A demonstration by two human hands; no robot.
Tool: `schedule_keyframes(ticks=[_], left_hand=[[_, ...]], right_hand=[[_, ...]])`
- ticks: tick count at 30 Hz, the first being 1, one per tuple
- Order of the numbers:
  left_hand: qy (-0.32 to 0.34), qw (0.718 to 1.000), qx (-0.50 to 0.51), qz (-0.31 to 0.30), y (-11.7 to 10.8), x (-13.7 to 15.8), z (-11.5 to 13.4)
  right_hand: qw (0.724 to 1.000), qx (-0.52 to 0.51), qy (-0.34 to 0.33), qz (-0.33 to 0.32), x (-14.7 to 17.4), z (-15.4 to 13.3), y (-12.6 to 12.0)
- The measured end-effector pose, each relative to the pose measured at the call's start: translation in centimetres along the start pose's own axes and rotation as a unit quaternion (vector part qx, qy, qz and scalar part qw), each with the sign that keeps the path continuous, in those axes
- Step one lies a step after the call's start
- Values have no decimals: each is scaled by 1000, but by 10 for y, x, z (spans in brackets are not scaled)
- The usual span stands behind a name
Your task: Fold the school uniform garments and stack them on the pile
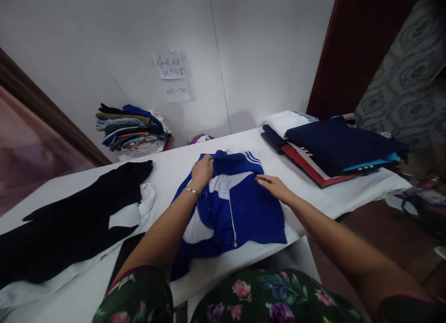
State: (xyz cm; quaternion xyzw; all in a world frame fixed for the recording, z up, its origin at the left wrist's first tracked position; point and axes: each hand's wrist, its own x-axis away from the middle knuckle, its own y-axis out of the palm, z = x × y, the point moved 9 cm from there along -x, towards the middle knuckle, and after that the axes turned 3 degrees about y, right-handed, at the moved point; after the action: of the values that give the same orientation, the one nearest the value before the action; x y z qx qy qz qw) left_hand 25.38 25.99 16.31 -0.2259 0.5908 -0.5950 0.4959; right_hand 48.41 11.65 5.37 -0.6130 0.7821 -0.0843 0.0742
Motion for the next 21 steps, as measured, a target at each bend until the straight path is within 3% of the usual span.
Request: schedule_keyframes(ticks=[3,5,6,8,10,15,18,21], left_hand=[[38,997,58,31,-22,3,28],[28,981,191,23,-28,7,40],[-4,954,301,7,-26,9,41],[-95,848,520,-47,-10,19,41],[-184,729,653,-89,10,38,42],[-394,504,753,-154,80,136,45],[-434,442,752,-225,112,191,59],[-386,427,785,-231,112,199,72]], right_hand=[[977,-179,112,26,-38,13,-12],[962,-225,152,31,-57,19,-14],[959,-230,164,31,-64,21,-14],[959,-222,174,31,-75,26,-13],[960,-214,176,35,-81,32,-12],[969,-185,157,41,-82,41,-13],[973,-158,159,47,-81,44,-15],[977,-120,167,49,-82,47,-11]])
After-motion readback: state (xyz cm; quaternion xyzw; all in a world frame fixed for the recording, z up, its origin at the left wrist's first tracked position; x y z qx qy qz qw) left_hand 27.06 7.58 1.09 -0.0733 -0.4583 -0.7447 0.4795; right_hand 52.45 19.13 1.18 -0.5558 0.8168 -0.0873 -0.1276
